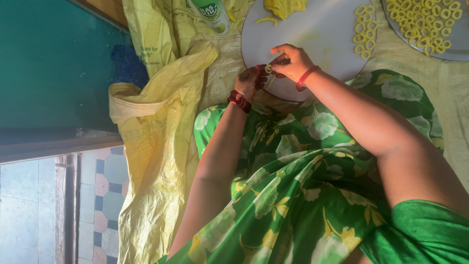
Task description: The person rolls small pieces of yellow dough into thin strips on a white board, then joins the ends to form rings. The finished rings are placed on a nearby metal tray. The process is repeated continuously with new pieces of dough.
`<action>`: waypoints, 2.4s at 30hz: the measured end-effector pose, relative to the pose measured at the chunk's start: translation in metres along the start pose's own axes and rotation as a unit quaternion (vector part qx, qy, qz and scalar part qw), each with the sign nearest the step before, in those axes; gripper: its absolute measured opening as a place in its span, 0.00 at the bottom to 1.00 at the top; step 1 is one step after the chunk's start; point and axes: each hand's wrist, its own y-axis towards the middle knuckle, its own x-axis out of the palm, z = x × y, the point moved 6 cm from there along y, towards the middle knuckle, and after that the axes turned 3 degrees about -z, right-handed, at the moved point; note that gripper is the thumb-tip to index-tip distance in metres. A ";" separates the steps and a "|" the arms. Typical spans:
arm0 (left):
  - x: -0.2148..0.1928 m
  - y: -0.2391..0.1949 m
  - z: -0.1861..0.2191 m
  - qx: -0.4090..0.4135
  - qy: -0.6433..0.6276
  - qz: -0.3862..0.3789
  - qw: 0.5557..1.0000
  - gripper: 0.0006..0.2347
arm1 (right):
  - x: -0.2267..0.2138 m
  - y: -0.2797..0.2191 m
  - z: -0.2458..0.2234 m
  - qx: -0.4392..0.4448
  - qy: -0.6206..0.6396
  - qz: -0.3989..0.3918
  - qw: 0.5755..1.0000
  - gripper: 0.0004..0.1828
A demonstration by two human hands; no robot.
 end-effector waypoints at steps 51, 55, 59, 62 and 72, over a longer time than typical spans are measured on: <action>-0.033 0.030 -0.020 -0.100 0.032 0.078 0.991 0.19 | -0.209 -0.002 0.047 -0.101 -0.448 0.116 0.880 0.22; -0.027 0.027 -0.015 -0.103 0.030 0.073 0.992 0.19 | -0.264 -0.043 0.067 0.140 -0.390 0.163 0.896 0.23; -0.022 0.021 -0.008 -0.101 0.047 0.075 0.991 0.19 | -0.254 -0.046 0.070 0.210 -0.418 0.100 0.878 0.22; -0.023 0.017 -0.007 -0.099 0.058 0.079 0.990 0.19 | -0.239 -0.036 0.069 0.196 -0.470 0.079 0.857 0.21; -0.023 0.015 -0.009 -0.109 0.066 0.082 0.988 0.18 | -0.229 -0.036 0.060 0.192 -0.512 0.126 0.828 0.18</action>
